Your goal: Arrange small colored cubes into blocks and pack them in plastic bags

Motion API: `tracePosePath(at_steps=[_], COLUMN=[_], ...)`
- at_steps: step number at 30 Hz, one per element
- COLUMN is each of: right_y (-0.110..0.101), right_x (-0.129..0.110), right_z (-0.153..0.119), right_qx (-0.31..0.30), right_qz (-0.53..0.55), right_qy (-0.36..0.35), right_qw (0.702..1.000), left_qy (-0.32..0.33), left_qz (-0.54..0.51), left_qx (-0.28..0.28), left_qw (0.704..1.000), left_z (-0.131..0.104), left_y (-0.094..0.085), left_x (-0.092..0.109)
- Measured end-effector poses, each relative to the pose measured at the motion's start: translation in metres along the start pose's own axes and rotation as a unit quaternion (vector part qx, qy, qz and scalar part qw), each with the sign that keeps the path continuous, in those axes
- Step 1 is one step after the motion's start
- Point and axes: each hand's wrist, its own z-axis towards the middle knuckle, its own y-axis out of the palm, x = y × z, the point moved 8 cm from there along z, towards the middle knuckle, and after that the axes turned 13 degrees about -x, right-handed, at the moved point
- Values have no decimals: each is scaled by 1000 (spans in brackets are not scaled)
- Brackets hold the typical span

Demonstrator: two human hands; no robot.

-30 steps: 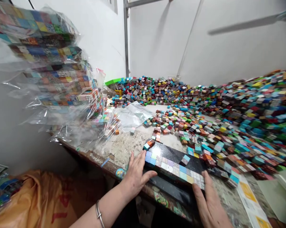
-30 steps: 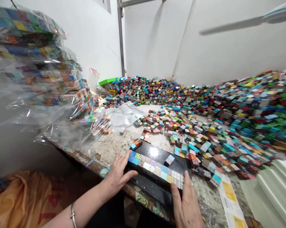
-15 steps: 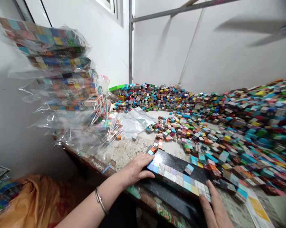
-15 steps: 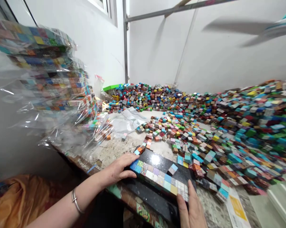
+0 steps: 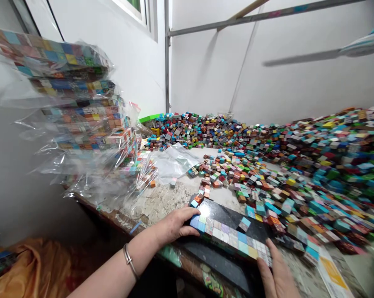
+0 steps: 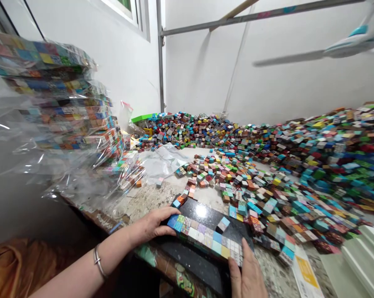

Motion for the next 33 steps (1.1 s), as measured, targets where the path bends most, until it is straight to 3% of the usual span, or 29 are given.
tracePosePath(at_steps=[6,11,14,19,22,26,28,33], right_y=[-2,0,-2,-10,-34,-64,-67,-62], right_x=[-3,-7,-12,-16,-19,-34,-43,-44], right_z=[-4,-7,-7,-9,-5,35,71,164], right_qx=[45,47,41,-11,5,6,-26,-64], right_qz=[-11,-15,-8,13,8,-81,-188,-262], right_qy=[1,-6,7,28,43,32,28,32], right_qw=[999,999,999,999,999,996,981,962], left_qy=[20,40,47,12,-40,-103,-106,-116], left_qz=[62,159,211,269,253,209,196,200], left_qx=[15,88,97,86,136,236,265,278], left_qw=[998,983,972,959,957,943,938,932], left_z=[-3,-9,-10,-18,-31,-53,-60,-65], left_y=[7,22,27,19,10,3,4,8], left_x=[-2,-15,-13,-1,-7,-32,-41,-49])
